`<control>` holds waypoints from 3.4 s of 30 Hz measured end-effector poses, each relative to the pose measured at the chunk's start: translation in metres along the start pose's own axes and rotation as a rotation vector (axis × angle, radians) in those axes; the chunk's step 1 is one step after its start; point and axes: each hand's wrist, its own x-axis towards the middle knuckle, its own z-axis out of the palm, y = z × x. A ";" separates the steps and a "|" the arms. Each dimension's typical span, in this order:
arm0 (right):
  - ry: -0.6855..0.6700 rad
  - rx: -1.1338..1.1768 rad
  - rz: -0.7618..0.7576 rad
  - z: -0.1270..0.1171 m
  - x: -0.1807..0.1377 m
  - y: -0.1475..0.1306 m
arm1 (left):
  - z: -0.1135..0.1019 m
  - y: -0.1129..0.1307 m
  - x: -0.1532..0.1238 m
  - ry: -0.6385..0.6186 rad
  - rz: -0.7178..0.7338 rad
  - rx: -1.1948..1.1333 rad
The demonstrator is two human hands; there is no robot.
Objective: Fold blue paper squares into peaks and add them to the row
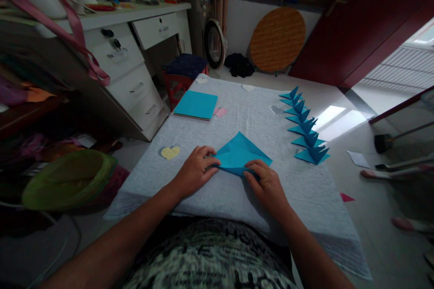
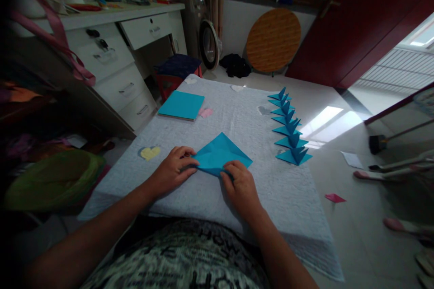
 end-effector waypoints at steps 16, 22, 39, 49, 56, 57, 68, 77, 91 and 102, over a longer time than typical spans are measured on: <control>0.043 -0.277 0.226 0.010 0.005 0.011 | 0.004 0.005 0.014 -0.070 -0.221 -0.006; 0.084 -0.262 0.251 0.011 0.006 0.014 | 0.006 0.006 0.015 -0.086 -0.227 0.095; 0.128 -0.289 0.228 0.014 0.003 0.012 | 0.021 0.041 -0.012 -0.243 0.316 0.172; 0.126 -0.305 0.226 0.014 0.003 0.014 | 0.020 0.039 -0.015 -0.219 0.310 0.167; 0.132 -0.297 0.255 0.014 0.006 0.015 | 0.021 0.039 -0.015 -0.263 0.249 0.191; 0.140 -0.293 0.257 0.013 0.006 0.016 | 0.021 0.039 -0.015 -0.268 0.240 0.192; 0.195 -0.307 0.280 0.015 0.006 0.014 | 0.023 0.039 -0.015 -0.290 0.211 0.201; 0.252 -0.448 0.323 0.017 0.004 0.011 | 0.025 0.038 -0.014 -0.271 0.208 0.191; 0.203 -0.435 0.389 0.016 0.005 0.010 | 0.022 0.041 -0.012 -0.299 0.187 0.228; 0.170 -0.466 0.441 0.007 0.006 0.009 | 0.024 0.042 -0.011 -0.308 0.181 0.250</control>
